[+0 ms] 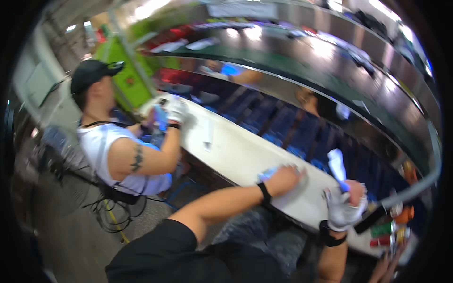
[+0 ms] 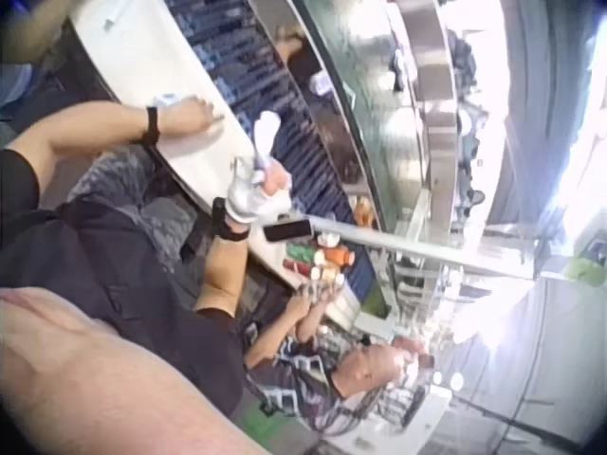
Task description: Assembling and inspecting small shoe components on a factory production line.
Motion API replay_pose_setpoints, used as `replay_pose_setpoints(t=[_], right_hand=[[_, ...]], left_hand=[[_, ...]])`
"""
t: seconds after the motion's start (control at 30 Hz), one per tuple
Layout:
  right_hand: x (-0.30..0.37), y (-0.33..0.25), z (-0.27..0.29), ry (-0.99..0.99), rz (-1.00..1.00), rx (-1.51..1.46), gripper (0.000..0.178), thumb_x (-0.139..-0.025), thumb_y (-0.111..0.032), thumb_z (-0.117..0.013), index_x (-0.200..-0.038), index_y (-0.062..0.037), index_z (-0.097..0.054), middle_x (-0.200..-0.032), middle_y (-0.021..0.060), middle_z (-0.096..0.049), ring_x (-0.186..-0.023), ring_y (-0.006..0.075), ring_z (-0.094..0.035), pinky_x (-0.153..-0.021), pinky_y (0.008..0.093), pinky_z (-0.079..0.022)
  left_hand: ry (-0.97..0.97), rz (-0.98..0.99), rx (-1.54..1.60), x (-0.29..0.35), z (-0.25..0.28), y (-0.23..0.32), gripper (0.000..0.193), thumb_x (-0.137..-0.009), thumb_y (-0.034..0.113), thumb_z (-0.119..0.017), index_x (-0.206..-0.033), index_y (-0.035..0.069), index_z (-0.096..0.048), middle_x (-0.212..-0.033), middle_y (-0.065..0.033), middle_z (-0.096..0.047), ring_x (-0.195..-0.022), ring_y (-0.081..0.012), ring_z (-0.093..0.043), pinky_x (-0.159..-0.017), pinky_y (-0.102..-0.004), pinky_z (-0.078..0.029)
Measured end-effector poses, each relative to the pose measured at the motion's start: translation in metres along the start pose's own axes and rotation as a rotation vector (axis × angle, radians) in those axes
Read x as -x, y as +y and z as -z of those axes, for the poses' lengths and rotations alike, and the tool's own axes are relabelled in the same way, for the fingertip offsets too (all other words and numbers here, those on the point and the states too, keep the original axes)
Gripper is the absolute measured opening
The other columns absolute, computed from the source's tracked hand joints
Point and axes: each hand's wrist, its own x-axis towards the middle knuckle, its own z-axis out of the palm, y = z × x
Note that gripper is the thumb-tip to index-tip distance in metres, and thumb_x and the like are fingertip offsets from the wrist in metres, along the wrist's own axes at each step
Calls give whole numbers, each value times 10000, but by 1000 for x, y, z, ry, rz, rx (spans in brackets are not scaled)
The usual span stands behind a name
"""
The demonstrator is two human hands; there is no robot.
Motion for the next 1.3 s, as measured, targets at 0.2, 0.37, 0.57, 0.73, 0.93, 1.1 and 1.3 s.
replay_pose_setpoints(t=[0.2,0.37,0.57,0.73,0.93,1.1,1.3], right_hand=[[128,-17,27,-252,-599,-224,160,-1038,12,-751,-1191,40,-715,-1121,163,-817,-997,227,-798,-918,360,-631],[162,-7,31,14,-821,-131,204,-1005,-80,-831,-1160,7,-732,-1015,115,-824,-909,177,-784,-849,329,-606],[131,-42,50,-15,-1115,-736,269,-1070,-159,-785,-1162,74,-689,-1199,217,-796,-1098,198,-760,-943,346,-630],[130,-63,10,-187,-963,-883,324,-1049,-285,-817,-1116,9,-697,-1536,331,-630,-1178,263,-754,-1010,391,-604],[144,-56,-21,-188,-632,-672,308,-933,-123,-919,-1095,-53,-667,-1518,299,-663,-1225,345,-764,-983,420,-617],[151,-49,-13,-267,-547,-541,375,-909,-120,-938,-1101,-69,-619,-1437,290,-717,-1174,378,-794,-927,408,-637],[154,-47,-17,-239,-502,-490,419,-900,-112,-945,-1097,-77,-577,-1393,272,-745,-1113,380,-817,-854,402,-658]], left_hand=[[371,-133,583,3,38,13,390,-947,24,-703,-1337,9,-690,-1262,-233,-746,-1152,-402,-727,-1017,-506,-581],[407,-250,895,40,32,45,556,-853,-58,-823,-1385,64,-717,-1370,-164,-741,-1235,-405,-702,-1045,-476,-582],[314,-75,647,78,59,45,502,-911,-42,-829,-1384,43,-684,-1311,-165,-783,-967,-283,-748,-834,-359,-608],[286,299,1246,92,56,66,270,-1003,17,-796,-1224,-24,-647,-1326,-250,-776,-948,-178,-793,-769,-291,-644],[280,249,1209,95,64,67,258,-982,108,-855,-1092,-28,-665,-1378,-281,-750,-922,-208,-812,-814,-347,-670],[201,181,1056,93,67,63,335,-935,141,-911,-1070,-22,-652,-1344,-275,-763,-892,-226,-819,-788,-343,-665],[226,133,1038,87,66,63,350,-914,119,-925,-1025,-8,-618,-1281,-262,-788,-881,-238,-823,-775,-334,-666]])
